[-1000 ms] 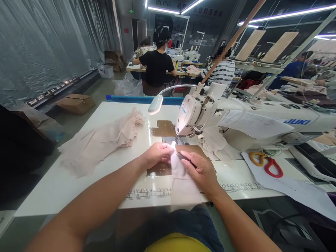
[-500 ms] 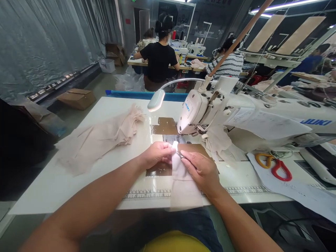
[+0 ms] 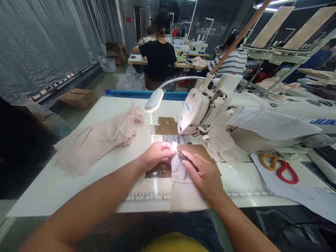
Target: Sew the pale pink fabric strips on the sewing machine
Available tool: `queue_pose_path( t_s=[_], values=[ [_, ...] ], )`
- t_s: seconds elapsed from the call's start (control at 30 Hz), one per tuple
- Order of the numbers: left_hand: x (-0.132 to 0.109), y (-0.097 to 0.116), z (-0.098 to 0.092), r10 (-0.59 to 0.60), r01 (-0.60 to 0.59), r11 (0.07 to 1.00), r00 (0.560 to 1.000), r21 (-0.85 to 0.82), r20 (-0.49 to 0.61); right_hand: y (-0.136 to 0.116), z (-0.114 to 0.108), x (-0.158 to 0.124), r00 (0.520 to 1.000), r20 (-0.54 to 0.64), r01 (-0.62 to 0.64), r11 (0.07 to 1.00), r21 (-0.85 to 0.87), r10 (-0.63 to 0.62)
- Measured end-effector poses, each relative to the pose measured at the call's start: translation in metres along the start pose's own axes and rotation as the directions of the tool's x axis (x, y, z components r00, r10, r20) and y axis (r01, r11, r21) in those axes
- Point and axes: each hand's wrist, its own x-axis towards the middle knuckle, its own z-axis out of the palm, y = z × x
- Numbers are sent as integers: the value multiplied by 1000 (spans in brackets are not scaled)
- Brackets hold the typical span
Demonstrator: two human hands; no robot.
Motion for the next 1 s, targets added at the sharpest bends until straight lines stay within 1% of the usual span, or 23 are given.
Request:
queue_pose_path(
  t_s=[0.2,0.3,0.43,0.63,0.73,0.93,1.0],
  values=[
    [-1,2,2,31,-32,999,999,-9,-37,-2,8,0,996,-21,-87,994,-59,86],
    [0,1,3,58,-59,998,997,-6,-50,-3,9,0,996,-26,-82,994,-68,81],
    [1,-1,2,81,-81,997,995,3,-57,-5,10,0,996,-3,-91,992,-88,91],
    [0,0,2,72,-72,997,996,14,-54,-4,15,-2,997,-55,-66,984,-163,58],
    [-1,1,3,65,-64,998,997,14,-51,-2,17,-3,996,-62,-74,979,-190,63],
    [-2,1,4,59,-59,998,998,6,-36,-3,14,-4,990,-89,-119,985,-128,108],
    [-1,1,3,62,-61,998,998,3,-32,-4,12,-5,991,-86,-116,988,-104,107]
  ],
)
